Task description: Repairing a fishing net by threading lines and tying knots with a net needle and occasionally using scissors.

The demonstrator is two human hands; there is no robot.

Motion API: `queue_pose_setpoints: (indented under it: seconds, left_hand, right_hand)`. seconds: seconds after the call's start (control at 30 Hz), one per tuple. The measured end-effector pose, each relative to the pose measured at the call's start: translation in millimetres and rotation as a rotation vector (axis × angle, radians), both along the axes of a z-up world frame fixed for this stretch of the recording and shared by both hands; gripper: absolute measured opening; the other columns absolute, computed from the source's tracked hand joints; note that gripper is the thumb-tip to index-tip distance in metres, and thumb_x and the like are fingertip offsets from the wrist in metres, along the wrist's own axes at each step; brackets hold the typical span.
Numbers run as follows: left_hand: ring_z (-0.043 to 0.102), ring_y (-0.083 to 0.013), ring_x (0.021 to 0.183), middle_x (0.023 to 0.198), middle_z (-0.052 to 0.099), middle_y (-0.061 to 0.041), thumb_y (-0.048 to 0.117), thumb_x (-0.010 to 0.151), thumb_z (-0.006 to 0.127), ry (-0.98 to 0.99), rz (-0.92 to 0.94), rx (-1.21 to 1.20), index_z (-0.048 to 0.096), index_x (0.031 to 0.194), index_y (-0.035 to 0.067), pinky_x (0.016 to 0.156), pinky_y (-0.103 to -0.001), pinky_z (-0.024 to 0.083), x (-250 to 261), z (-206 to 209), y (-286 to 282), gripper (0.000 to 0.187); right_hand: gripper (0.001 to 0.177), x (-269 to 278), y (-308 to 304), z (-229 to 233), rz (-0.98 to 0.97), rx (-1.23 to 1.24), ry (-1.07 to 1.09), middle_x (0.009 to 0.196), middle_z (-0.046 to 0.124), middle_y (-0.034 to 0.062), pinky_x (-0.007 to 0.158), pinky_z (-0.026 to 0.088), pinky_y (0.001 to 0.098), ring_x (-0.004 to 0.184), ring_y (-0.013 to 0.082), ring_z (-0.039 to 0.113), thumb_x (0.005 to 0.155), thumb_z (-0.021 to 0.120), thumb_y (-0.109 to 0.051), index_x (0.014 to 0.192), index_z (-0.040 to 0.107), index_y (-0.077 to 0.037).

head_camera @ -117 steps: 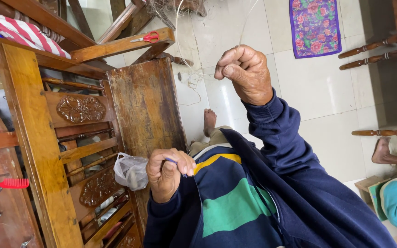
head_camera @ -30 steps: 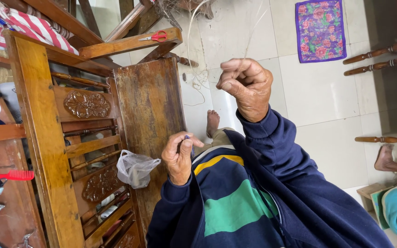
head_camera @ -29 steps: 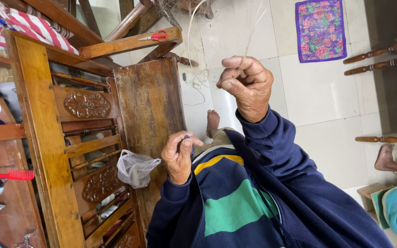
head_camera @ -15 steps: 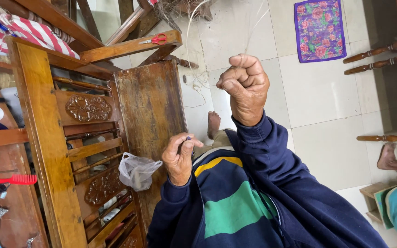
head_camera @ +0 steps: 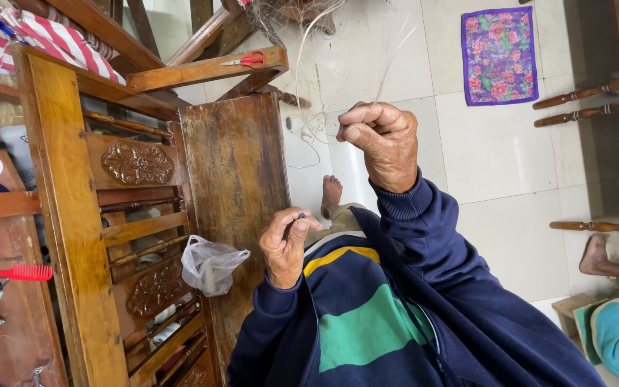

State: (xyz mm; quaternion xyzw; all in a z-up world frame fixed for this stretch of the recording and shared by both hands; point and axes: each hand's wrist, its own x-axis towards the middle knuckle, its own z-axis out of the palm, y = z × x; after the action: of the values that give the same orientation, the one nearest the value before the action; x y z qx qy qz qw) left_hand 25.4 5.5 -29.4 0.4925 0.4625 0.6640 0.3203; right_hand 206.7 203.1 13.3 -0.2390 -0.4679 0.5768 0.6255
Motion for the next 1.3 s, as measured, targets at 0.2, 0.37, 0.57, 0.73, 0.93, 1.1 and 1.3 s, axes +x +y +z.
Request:
queue_pose_setpoints:
  seconds: [0.2,0.37,0.57,0.73,0.93,1.1,1.3]
  left_hand:
    - [0.089,-0.0315,0.082,0.084,0.087,-0.019,0.014,0.123,0.07,0.006,-0.019,-0.002,0.074,0.115,-0.008,0.094,-0.048,0.07,2.1,2.5,-1.2,0.023]
    - [0.089,-0.0315,0.084,0.083,0.088,-0.018,0.016,0.122,0.071,-0.002,-0.022,-0.015,0.076,0.113,-0.008,0.097,-0.046,0.07,7.3,3.8,-3.0,0.026]
    - [0.089,-0.031,0.086,0.084,0.089,-0.019,0.015,0.122,0.071,-0.034,-0.042,-0.009,0.075,0.114,-0.008,0.098,-0.047,0.069,12.7,8.3,-1.1,0.025]
    - [0.09,-0.0325,0.085,0.085,0.089,-0.02,0.014,0.122,0.071,-0.066,-0.075,-0.017,0.075,0.114,-0.009,0.095,-0.047,0.07,13.8,6.1,-2.5,0.025]
    - [0.09,-0.0319,0.088,0.087,0.089,-0.02,0.015,0.123,0.07,-0.097,-0.101,-0.022,0.075,0.116,-0.008,0.097,-0.046,0.07,13.4,4.7,-1.8,0.025]
    - [0.09,-0.0288,0.087,0.087,0.089,-0.019,0.017,0.123,0.068,-0.103,-0.073,-0.063,0.076,0.12,-0.007,0.095,-0.042,0.069,11.1,8.9,-1.7,0.026]
    - [0.086,-0.0298,0.079,0.084,0.086,-0.02,0.024,0.127,0.065,-0.138,0.012,-0.089,0.077,0.122,-0.006,0.089,-0.044,0.069,-5.9,12.1,2.1,0.033]
  right_hand:
    - [0.026,-4.1,2.9,12.2,0.06,0.02,-0.035,0.089,0.074,0.0309,0.08,0.071,0.0399,0.079,0.029,0.08,0.1,0.093,0.003,0.114,0.081,0.02]
    - [0.021,-6.3,3.8,25.8,0.078,0.04,-0.095,0.092,0.074,0.0248,0.082,0.068,0.0354,0.083,0.0241,0.079,0.103,0.093,0.001,0.113,0.082,0.016]
    - [0.019,-10.4,6.7,28.7,0.098,0.065,-0.123,0.093,0.071,0.0224,0.082,0.067,0.0341,0.083,0.0222,0.077,0.104,0.093,0.0,0.112,0.083,0.015]
    - [0.017,-10.4,7.4,33.4,0.119,0.08,-0.152,0.091,0.07,0.0211,0.083,0.063,0.0335,0.086,0.0202,0.072,0.106,0.091,0.0,0.109,0.083,0.014]
    - [0.015,-11.1,3.8,42.9,0.116,0.074,-0.175,0.089,0.071,0.0188,0.083,0.06,0.0329,0.088,0.0205,0.068,0.108,0.089,-0.001,0.104,0.08,0.01]
    - [0.019,-12.0,1.7,50.3,0.102,0.085,-0.175,0.088,0.071,0.0179,0.083,0.059,0.0327,0.089,0.0203,0.066,0.111,0.087,-0.005,0.1,0.078,0.006]
    - [0.019,-8.0,1.9,52.7,0.084,0.111,-0.195,0.087,0.07,0.0184,0.083,0.058,0.0347,0.089,0.0236,0.066,0.112,0.086,-0.003,0.098,0.076,0.007]
